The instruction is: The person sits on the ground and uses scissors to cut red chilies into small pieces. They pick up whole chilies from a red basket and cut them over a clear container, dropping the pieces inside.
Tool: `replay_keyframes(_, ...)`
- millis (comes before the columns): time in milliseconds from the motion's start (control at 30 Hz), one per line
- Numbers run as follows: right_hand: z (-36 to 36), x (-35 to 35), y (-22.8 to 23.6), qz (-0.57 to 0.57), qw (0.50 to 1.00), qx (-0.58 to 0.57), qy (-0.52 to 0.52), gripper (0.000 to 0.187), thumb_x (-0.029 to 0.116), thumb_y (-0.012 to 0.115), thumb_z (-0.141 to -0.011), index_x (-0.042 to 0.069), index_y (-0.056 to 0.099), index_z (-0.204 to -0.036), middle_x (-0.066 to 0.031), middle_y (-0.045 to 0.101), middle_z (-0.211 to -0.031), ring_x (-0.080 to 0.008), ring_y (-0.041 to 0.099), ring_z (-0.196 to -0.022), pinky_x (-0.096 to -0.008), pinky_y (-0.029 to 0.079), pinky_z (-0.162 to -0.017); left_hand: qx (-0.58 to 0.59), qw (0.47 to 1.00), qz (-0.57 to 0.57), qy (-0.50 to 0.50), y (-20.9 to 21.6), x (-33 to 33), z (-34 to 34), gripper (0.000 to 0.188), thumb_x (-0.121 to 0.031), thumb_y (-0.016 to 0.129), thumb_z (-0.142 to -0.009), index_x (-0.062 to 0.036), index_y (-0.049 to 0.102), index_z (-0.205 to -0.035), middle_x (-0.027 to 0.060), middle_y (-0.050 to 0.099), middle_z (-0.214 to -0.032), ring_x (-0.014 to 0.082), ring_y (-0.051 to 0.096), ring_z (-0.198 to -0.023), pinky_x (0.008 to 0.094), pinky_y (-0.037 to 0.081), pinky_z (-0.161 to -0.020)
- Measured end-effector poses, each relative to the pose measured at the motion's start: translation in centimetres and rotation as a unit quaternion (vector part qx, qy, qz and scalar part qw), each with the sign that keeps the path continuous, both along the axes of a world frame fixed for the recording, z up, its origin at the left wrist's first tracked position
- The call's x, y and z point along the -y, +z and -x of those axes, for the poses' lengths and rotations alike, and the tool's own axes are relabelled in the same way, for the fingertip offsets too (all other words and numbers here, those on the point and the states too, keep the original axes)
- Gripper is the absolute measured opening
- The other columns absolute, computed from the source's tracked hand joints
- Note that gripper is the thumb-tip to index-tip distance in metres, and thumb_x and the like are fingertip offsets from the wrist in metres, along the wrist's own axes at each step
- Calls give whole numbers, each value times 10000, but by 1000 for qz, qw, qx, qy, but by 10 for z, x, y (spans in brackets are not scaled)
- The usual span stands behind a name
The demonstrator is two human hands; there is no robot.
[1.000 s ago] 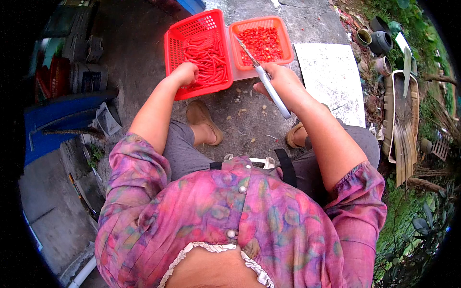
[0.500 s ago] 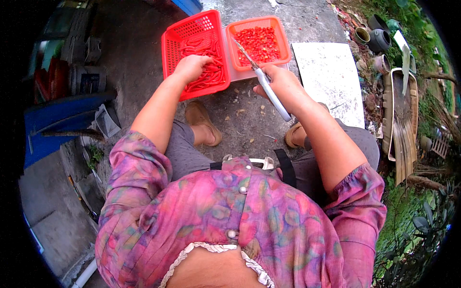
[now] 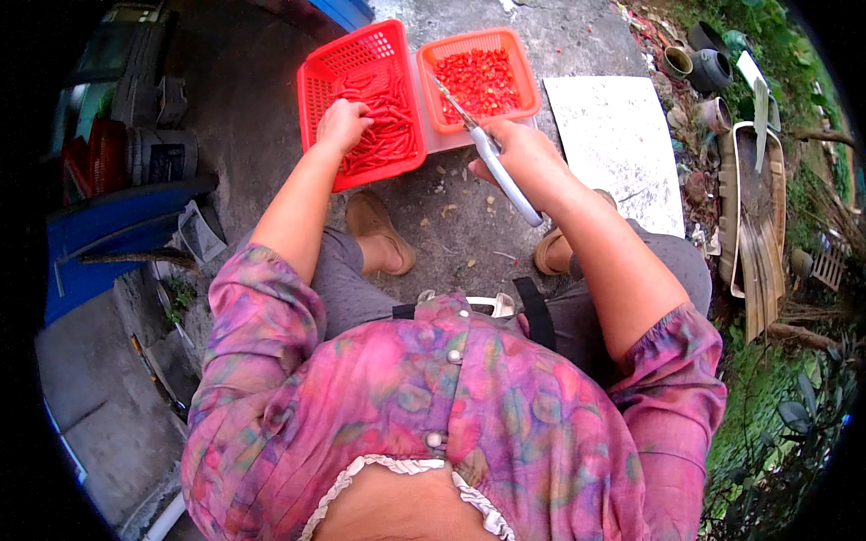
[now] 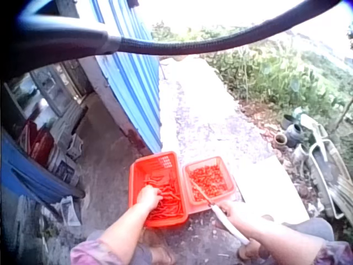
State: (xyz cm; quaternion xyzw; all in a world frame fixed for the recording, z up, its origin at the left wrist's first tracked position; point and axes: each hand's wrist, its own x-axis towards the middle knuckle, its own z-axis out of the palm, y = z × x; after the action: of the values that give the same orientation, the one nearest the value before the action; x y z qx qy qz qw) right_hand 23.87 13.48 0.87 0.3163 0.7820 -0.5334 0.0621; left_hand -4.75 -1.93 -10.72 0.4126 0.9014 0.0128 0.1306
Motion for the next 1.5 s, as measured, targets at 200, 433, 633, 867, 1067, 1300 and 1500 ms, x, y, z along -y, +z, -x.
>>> replay_keyframes(200, 3, 1, 0, 20, 1000, 1, 11, 378, 194, 701, -729, 31, 590, -1051, -181, 643, -888, -295, 631, -853, -382, 470, -745, 418, 877, -195, 134, 53, -12, -2, 98, -122, 570, -888, -40, 619, -869, 1, 609, -701, 88, 569, -607, 228, 468, -586)
replay_keyframes(433, 3, 9, -1, 110, 986, -112, 48, 452, 154, 707, -771, 24, 538, -1169, -49, 584, -865, -119, 532, -777, -285, 463, -697, 622, 753, -168, 132, 133, -10, -61, 122, -125, 517, -920, -50, 588, -855, -17, 568, -647, 50, 512, -527, 174, 410, -485)
replay_keyframes(633, 4, 9, -7, 119, 982, -129, 64, 477, 148, 706, -767, 31, 523, -1192, -25, 557, -811, -92, 518, -734, -270, 455, -620, 711, 671, -166, 128, 132, -8, -79, 129, -140, 540, -906, -36, 571, -835, -21, 502, -613, 54, 450, -508, 190, 373, -462)
replay_keyframes(867, 0, 12, -11, 78, 987, -142, 15, 431, 139, 685, -766, 35, 543, -1159, -19, 566, -743, -106, 529, -624, -286, 450, -558, 777, 602, -125, 133, 120, -24, -81, 133, -140, 530, -906, -31, 551, -833, -39, 438, -584, 54, 390, -488, 193, 312, -441)
replay_keyframes(1067, 9, 5, 11, 32, 999, 26, -4, 362, 54, 674, -760, 29, 566, -1105, 10, 541, -673, -68, 506, -559, -236, 411, -489, 759, 618, -116, 171, 103, -38, -74, 133, -143, 520, -909, -40, 550, -830, -43, 432, -572, 58, 377, -458, 195, 306, -415)
replay_keyframes(1300, 12, 5, 13, 91, 993, 58, -51, 313, 50, 651, -766, 40, 564, -1066, 8, 522, -637, -70, 493, -499, -230, 386, -438, 728, 653, -118, 172, 98, -40, -70, 146, -157, 516, -918, -53, 555, -824, -48, 441, -571, 54, 390, -454, 192, 309, -411)
replay_keyframes(1500, 3, 2, -14, 40, 998, -55, -5, 384, 32, 623, -776, 30, 525, -1147, 11, 530, -729, -61, 521, -660, -213, 432, -533, 734, 644, -151, 154, 99, -41, -71, 149, -167, 516, -921, -63, 557, -823, -51, 445, -582, 51, 392, -467, 191, 301, -416)
